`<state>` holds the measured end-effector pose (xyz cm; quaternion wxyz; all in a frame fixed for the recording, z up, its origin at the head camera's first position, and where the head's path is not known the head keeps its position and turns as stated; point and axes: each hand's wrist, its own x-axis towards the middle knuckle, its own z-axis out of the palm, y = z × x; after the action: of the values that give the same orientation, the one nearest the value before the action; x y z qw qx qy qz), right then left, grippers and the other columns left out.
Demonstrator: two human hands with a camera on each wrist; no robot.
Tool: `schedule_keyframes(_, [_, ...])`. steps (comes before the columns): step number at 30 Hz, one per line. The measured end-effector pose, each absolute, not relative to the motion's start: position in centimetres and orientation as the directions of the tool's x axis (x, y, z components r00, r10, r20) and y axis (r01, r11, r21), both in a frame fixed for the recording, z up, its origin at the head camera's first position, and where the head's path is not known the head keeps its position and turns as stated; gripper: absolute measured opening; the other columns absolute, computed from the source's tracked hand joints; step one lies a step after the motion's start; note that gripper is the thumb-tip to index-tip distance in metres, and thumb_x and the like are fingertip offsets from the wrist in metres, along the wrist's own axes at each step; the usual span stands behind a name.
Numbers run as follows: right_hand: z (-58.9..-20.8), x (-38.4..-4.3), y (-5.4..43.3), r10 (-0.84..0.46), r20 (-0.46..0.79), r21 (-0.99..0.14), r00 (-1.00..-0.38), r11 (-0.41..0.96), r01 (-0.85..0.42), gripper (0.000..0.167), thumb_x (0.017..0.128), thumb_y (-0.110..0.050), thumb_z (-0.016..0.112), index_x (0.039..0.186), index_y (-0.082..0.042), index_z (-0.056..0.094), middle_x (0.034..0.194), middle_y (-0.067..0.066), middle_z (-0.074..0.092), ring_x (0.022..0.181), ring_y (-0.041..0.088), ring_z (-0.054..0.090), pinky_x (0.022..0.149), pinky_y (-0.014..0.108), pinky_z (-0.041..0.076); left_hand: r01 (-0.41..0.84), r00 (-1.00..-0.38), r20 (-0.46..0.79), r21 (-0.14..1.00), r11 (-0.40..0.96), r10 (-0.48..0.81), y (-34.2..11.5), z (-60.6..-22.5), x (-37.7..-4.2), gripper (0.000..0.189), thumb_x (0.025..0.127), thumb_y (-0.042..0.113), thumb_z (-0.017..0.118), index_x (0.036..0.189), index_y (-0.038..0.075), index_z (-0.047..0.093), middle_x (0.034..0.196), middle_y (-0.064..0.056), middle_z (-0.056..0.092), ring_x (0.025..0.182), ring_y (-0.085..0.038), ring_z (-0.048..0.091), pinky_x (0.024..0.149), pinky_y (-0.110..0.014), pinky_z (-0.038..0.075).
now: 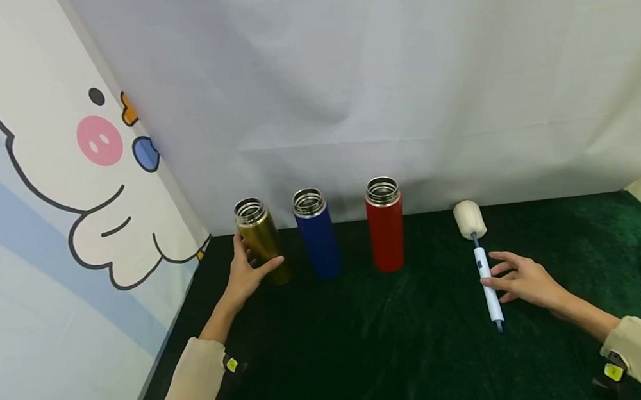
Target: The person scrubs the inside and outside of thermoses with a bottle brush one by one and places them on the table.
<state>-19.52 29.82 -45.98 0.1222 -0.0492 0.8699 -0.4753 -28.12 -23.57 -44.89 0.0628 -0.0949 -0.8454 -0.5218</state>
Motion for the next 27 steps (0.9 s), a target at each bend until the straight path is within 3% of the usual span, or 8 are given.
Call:
schedule_keyframes(4, [-45.6,-19.5,29.6,-0.226,-0.209,-0.843,-0.952,0.534,0.059,0.075,0.102,-0.024,0.063,0.152,0.016,0.024,0.126,0.033,0.058,0.094,0.021,0.070,0.071,0.034,0.064,0.195,-0.981,0.184,0.880,0.434,0.069,-23.7,-44.9,-27.8,0.086,0.093,0.020,0.076,0.158,0.014,0.021,0.157,-0.021,0.037,0.146,-0.046,0.038,0.119,-0.064,0.033])
schedule_keyframes(9, [-45.1,-19.7,29.7,-0.267,-0.249,-0.851,-0.931,0.520,0.078,0.073,0.102,-0.019,0.062,0.149,0.021,0.023,0.121,0.028,0.064,0.095,0.022,0.070,0.073,0.036,0.064,0.196,-0.978,0.204,0.872,0.449,0.030,-23.5,-44.9,-26.8,0.083,0.089,0.019,0.081,0.154,0.012,0.030,0.153,-0.020,0.044,0.140,-0.045,0.046,0.116,-0.062,0.039])
schedule_keyframes(20, [-44.4,-20.4,30.3,-0.295,-0.312,-0.881,-0.903,0.446,0.159,0.067,0.105,-0.017,0.053,0.150,0.020,0.020,0.131,0.034,0.058,0.105,0.021,0.067,0.081,0.043,0.064,0.290,-0.957,0.252,0.850,0.441,0.143,-21.9,-43.8,-22.9,0.083,0.083,0.013,0.085,0.150,0.009,0.036,0.142,-0.020,0.054,0.131,-0.038,0.054,0.113,-0.060,0.043])
schedule_keyframes(27, [-43.8,-19.5,30.1,-0.265,-0.259,-0.902,-0.929,0.410,0.134,0.066,0.108,-0.022,0.045,0.153,0.016,0.015,0.135,0.036,0.054,0.100,0.011,0.067,0.082,0.039,0.063,0.358,-0.927,0.272,0.846,0.395,0.257,-19.8,-42.7,-20.7,0.088,0.083,0.011,0.085,0.155,0.011,0.034,0.148,-0.019,0.052,0.137,-0.040,0.051,0.114,-0.060,0.042])
